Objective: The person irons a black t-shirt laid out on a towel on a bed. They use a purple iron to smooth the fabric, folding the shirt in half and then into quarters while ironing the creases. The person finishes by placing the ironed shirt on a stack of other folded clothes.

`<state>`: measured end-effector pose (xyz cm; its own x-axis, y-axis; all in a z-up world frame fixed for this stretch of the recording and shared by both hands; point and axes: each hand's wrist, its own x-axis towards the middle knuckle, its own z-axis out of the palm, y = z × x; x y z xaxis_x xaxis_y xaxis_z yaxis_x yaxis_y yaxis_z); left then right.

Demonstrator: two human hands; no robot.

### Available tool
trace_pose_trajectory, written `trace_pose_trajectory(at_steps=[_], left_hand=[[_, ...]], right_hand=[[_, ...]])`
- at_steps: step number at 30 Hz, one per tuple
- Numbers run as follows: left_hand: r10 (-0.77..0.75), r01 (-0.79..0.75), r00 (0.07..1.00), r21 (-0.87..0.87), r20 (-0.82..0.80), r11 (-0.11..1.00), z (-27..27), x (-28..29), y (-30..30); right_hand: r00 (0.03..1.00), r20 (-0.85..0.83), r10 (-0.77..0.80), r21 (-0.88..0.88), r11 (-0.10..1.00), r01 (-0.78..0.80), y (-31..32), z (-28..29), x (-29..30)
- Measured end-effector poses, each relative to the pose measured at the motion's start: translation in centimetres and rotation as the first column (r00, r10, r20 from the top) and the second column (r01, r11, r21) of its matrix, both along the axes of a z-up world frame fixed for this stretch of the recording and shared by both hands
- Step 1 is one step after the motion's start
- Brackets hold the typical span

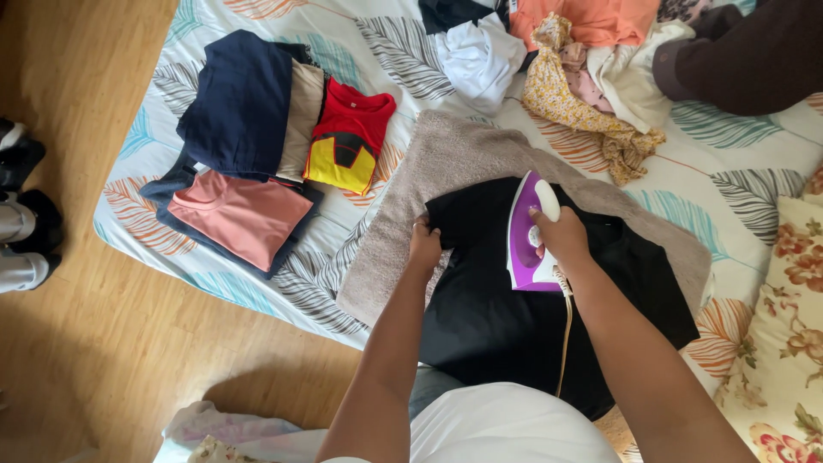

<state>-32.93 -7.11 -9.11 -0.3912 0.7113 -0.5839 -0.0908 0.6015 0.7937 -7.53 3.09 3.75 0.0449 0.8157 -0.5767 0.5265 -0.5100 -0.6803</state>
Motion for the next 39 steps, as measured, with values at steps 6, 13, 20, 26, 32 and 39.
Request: trace_pose_trajectory(at_steps=[6, 13, 20, 26, 32, 39], left_hand=[[-0.023, 0.023, 1.0, 0.021, 0.001, 1.0, -0.6, -0.9, -0.2], [0.103, -0.11, 0.989, 0.057, 0.105, 0.992, 6.3, 0.6, -0.6], [-0.129, 0.141, 0.946, 0.018, -0.297, 0.99, 5.9, 0.8, -1.0], [-0.028, 0.036, 0.974, 0.031, -0.226, 0.999, 4.2, -0.7, -0.5], [0.08, -0.077, 0.995, 0.056, -0.057, 0.995, 6.6, -0.8, -0.1], [0.031, -0.029, 0.998, 0.045, -0.048, 0.999, 10.4, -0.1, -0.9]], right_hand=[[0.965, -0.261, -0.032, -0.057, 0.998, 0.017, -3.2, 7.6, 3.3], [0.997, 0.067, -0.025, -0.212, 0.977, 0.038, -10.2, 16.7, 16.7], [0.998, 0.058, -0.002, -0.163, 0.987, 0.011, -16.5, 12.1, 25.4], [0.995, 0.048, 0.085, -0.193, 0.978, -0.075, -16.0, 11.9, 15.9], [0.967, 0.204, 0.155, -0.064, 0.987, -0.145, -13.5, 4.6, 8.6], [0.971, 0.235, 0.046, -0.012, 0.999, -0.045, -8.3, 2.3, 9.0]])
